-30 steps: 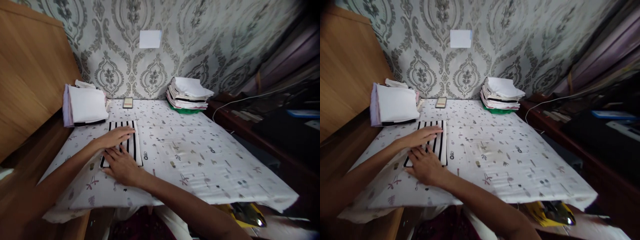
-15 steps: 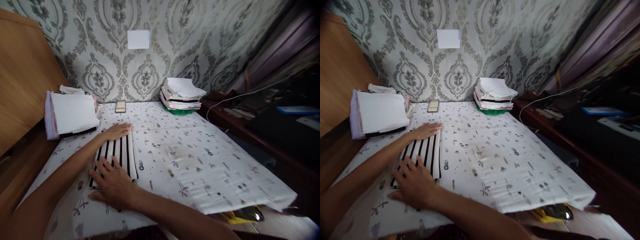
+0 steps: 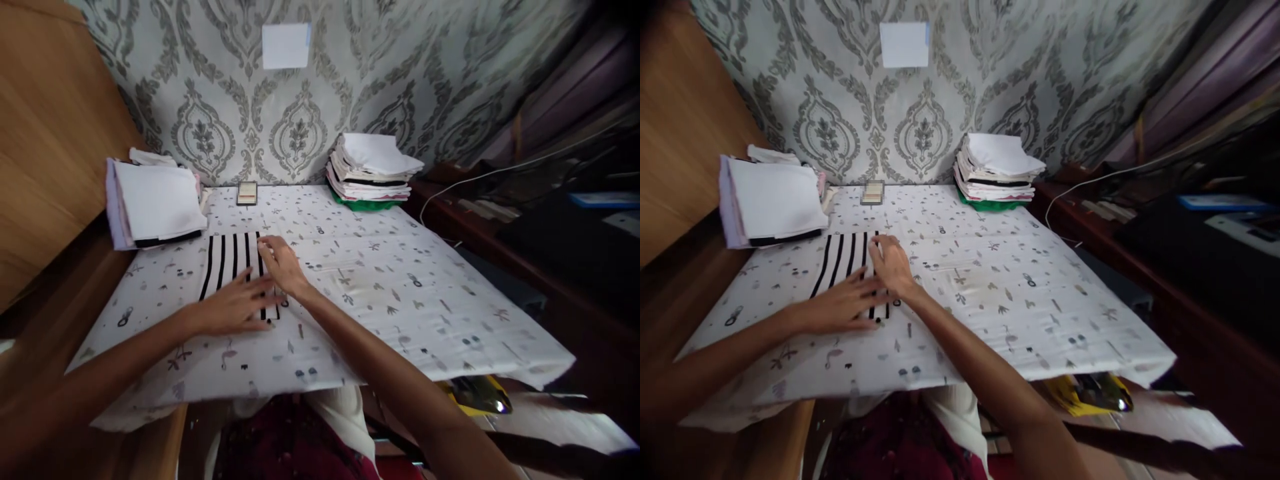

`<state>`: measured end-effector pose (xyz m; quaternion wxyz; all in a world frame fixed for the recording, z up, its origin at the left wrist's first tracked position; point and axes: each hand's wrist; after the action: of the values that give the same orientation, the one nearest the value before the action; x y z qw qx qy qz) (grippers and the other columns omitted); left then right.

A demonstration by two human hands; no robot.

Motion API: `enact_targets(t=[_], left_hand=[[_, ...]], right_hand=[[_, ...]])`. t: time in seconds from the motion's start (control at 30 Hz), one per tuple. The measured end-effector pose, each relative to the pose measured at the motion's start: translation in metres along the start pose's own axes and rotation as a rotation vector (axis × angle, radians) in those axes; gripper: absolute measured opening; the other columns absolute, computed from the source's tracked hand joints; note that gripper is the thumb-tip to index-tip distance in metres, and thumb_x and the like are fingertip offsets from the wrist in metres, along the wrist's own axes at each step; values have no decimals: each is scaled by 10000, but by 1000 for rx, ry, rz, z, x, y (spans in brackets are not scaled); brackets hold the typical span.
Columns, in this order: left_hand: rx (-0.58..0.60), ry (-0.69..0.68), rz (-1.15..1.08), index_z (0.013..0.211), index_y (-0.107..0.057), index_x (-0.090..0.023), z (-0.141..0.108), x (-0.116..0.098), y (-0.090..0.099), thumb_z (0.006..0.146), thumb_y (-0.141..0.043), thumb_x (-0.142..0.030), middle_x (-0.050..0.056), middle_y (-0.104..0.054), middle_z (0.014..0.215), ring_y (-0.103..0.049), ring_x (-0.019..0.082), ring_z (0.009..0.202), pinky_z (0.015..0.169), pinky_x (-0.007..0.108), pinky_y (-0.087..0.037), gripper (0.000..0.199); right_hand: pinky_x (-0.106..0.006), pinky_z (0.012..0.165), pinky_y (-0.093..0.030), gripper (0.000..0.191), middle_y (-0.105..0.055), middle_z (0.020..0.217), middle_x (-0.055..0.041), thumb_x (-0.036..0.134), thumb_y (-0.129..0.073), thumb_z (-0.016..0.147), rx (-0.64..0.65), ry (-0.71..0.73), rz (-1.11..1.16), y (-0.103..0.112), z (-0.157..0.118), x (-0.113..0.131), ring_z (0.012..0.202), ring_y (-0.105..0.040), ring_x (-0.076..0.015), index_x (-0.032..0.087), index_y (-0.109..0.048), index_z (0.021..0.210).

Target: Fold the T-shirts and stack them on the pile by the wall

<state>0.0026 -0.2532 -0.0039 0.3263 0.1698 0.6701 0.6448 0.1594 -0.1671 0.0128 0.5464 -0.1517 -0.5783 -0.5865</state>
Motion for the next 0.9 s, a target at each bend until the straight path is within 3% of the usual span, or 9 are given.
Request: enact_targets(t=[0.17,0.27,0.37,0.43,0.47,0.53,0.63,0.77,0.9], left_hand=[[79,-27,-236,1445,-546,-375,-15,-39,5,994,-491,-524,26,-400,1619,-295,284,1532,1286,550,-68,478],[37,47,-466,1346,-647,-326,-14,-32,22,1013,-431,-500,37,-640,1416,-538,282,1370,1275,483,-212,433],[-226,294,-485,1146,-717,-234,-10,4,38,1013,-370,-503,71,-763,1125,-695,258,1070,1108,416,-455,459],[-386,468,-334,1135,-686,-199,-6,41,44,974,-396,-502,100,-739,1157,-670,280,1097,1046,423,-484,450],[-405,533,-261,1182,-658,-183,-4,60,44,947,-410,-496,120,-711,1225,-643,297,1153,1061,439,-466,464],[-361,614,-216,1261,-607,-160,2,96,43,900,-428,-506,155,-639,1357,-592,316,1242,1084,451,-437,531],[-279,625,-254,1203,-637,-160,12,129,38,824,-499,-540,166,-663,1314,-607,325,1206,1058,438,-452,554],[-236,615,-336,972,-703,-200,23,142,37,705,-612,-543,118,-745,1109,-659,322,1067,990,401,-487,444],[-219,646,-451,757,-687,-213,23,142,47,605,-714,-529,79,-764,883,-689,317,910,836,361,-541,352]], right_hand=[[-419,1047,-452,379,-587,1292,-150,362,-446,991,57,-69,-3,-14,-5,-26,1156,-597,-232,149,-603,1262],[-446,1067,-451,416,-541,1355,-161,362,-490,956,47,-98,33,-17,-10,-32,1206,-571,-244,155,-568,1308],[-458,1097,-435,438,-582,1314,-138,350,-542,909,36,-200,134,-21,-21,-36,1233,-562,-249,180,-556,1311],[-465,1121,-417,487,-596,1317,-133,346,-567,883,13,-247,242,-26,-36,-34,1255,-554,-252,184,-522,1340],[-464,1129,-413,523,-590,1341,-133,347,-576,875,0,-260,306,-28,-46,-32,1274,-546,-250,188,-494,1366],[-455,1132,-423,577,-575,1390,-127,347,-596,864,-27,-295,449,-31,-67,-24,1298,-541,-243,208,-443,1403],[-430,1113,-456,536,-608,1370,-118,312,-635,837,-60,-394,683,-30,-95,-5,1275,-577,-236,216,-478,1341],[-363,878,-585,309,-706,1172,-112,260,-692,783,-35,-683,900,-26,-105,24,1047,-685,-233,194,-604,1072],[-270,606,-532,246,-722,867,-44,196,-717,705,29,-974,986,-22,-87,40,665,-660,-156,177,-615,928]])
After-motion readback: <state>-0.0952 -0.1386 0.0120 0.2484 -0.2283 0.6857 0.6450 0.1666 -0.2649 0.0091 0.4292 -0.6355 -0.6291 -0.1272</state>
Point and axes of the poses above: each hand's wrist, its own z-axis towards the middle knuckle, its own y-axis out of the back of the hand, x = y × z
